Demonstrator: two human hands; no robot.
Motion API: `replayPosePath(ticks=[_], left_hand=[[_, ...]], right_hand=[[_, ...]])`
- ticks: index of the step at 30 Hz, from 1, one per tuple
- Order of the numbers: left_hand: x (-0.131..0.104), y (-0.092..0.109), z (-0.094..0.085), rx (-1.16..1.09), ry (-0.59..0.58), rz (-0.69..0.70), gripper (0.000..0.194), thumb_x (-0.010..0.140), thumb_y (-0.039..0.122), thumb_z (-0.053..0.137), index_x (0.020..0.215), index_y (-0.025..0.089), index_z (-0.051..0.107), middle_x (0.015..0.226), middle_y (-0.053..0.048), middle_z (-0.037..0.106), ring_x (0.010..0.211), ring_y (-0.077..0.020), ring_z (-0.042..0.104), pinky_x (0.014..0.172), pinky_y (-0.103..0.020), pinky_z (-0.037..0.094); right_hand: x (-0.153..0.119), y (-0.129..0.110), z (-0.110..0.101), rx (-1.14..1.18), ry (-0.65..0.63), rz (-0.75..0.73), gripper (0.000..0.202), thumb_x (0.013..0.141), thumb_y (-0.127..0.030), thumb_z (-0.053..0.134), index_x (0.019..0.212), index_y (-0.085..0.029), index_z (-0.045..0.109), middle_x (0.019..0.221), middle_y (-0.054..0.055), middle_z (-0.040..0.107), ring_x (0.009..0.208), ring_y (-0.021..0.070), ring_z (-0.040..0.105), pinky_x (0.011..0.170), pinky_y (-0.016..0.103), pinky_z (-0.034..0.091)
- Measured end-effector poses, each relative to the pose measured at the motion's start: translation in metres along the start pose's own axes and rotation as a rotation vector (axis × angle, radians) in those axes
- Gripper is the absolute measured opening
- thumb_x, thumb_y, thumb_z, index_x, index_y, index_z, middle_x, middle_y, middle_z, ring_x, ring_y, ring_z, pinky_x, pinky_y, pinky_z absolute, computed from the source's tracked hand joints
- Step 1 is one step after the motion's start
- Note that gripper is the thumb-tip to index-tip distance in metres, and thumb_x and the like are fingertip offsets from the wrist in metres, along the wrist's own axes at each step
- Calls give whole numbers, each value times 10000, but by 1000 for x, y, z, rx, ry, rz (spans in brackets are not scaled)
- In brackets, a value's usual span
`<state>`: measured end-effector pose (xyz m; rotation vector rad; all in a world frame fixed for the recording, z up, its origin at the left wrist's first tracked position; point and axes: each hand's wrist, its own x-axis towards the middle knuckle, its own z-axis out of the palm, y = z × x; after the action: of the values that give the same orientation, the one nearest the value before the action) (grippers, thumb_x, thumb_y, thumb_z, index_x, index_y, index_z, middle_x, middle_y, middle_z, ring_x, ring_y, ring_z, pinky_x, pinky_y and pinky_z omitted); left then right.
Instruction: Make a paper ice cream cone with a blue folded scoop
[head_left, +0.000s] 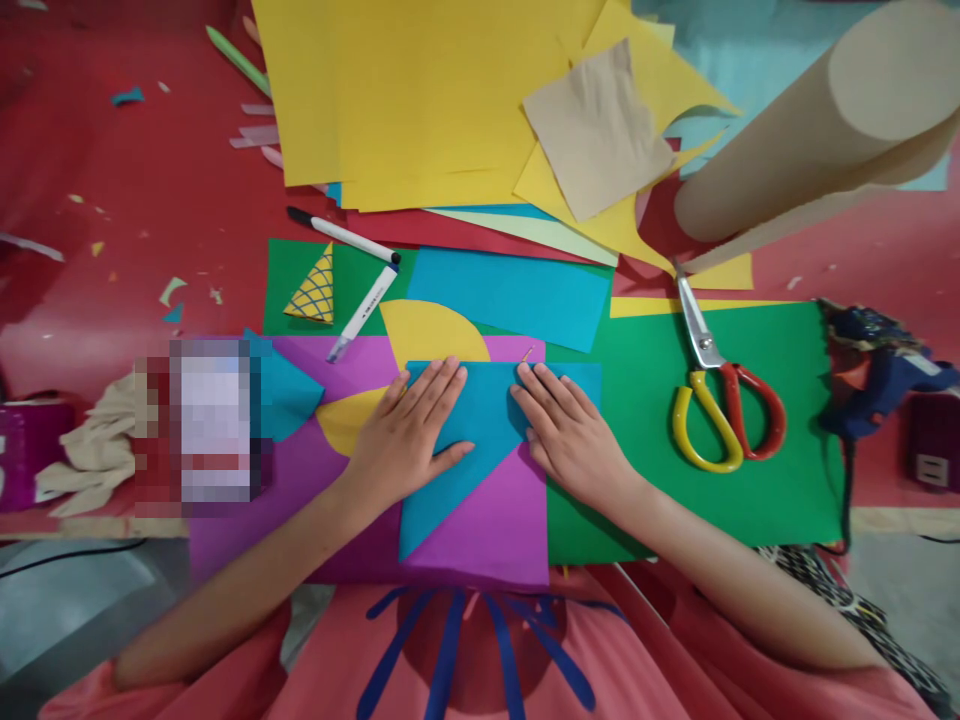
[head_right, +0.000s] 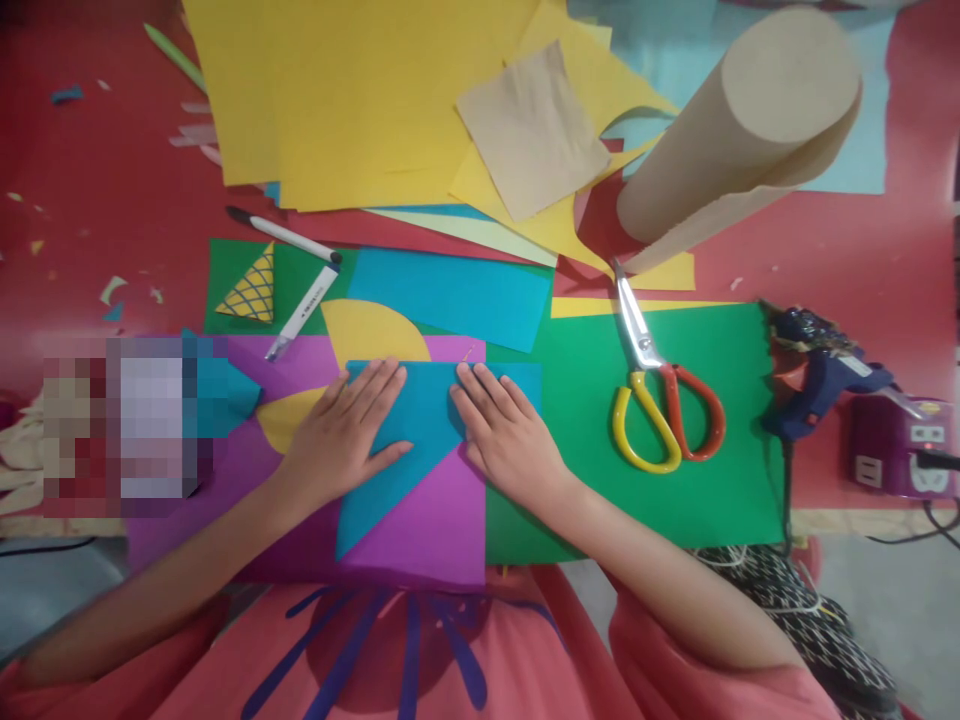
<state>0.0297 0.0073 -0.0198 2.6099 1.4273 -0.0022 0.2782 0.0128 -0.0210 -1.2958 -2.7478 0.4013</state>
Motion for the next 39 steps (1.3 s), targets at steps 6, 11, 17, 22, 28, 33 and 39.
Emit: replayPosePath(ticks=[6,11,17,22,28,33,39], left_hand=[[-1,-4,-1,-8,-20,-15,802,934,555,414,1548,122,135,1565,-154,320,1445,-308,317,1177,-489,204],[0,-4,-3,7,-15,-58,798,890,591,483,1531,179,247,1589,-225,206,1461,-387,248,1147,-558,246],[-1,-2,-3,14,-7,-86,827,898,598,459,1536,134,212,1581,-261,190,1463,-408,224,1138,-599,216],[6,9,-3,6,45,-16,867,914,630,375,1530,53,174,1545,-218,331,1432,-348,315,1176,-572,122],[26,25,-5,-13,11,144,643,972,508,338,1482,117,353,1550,-97,367,1406,-277,360,1181,-490,173],[25,18,-7,-2,10,138,610,977,499,343,1489,169,350,1544,-79,381,1388,-260,397,1151,-453,237],[2,-9,-13,50,-49,17,637,972,510,356,1509,172,302,1554,-98,361,1394,-269,398,1131,-425,252]], right_hand=[[0,-1,0,-15,20,6,517,920,-199,430,1429,-111,449,1569,122,333,1466,273,277,1166,433,286],[-6,0,-3,-21,9,62,505,925,-222,458,1423,-135,456,1569,151,321,1449,277,315,1119,433,364],[-29,17,-14,-109,39,193,454,947,-233,470,1385,-117,491,1533,171,387,1384,301,401,1097,447,394],[-29,20,-25,-188,76,187,426,941,-255,497,1351,-145,528,1453,124,510,1269,306,482,1065,470,395],[2,3,-22,-105,6,20,414,931,-257,481,1321,-133,542,1477,91,491,1238,294,462,1003,419,412],[7,5,-22,-127,3,2,392,938,-247,475,1303,-121,539,1471,85,498,1065,265,525,922,382,441],[-17,24,-34,-232,54,86,287,936,-282,509,1152,-116,598,1420,72,556,961,267,528,867,387,435]])
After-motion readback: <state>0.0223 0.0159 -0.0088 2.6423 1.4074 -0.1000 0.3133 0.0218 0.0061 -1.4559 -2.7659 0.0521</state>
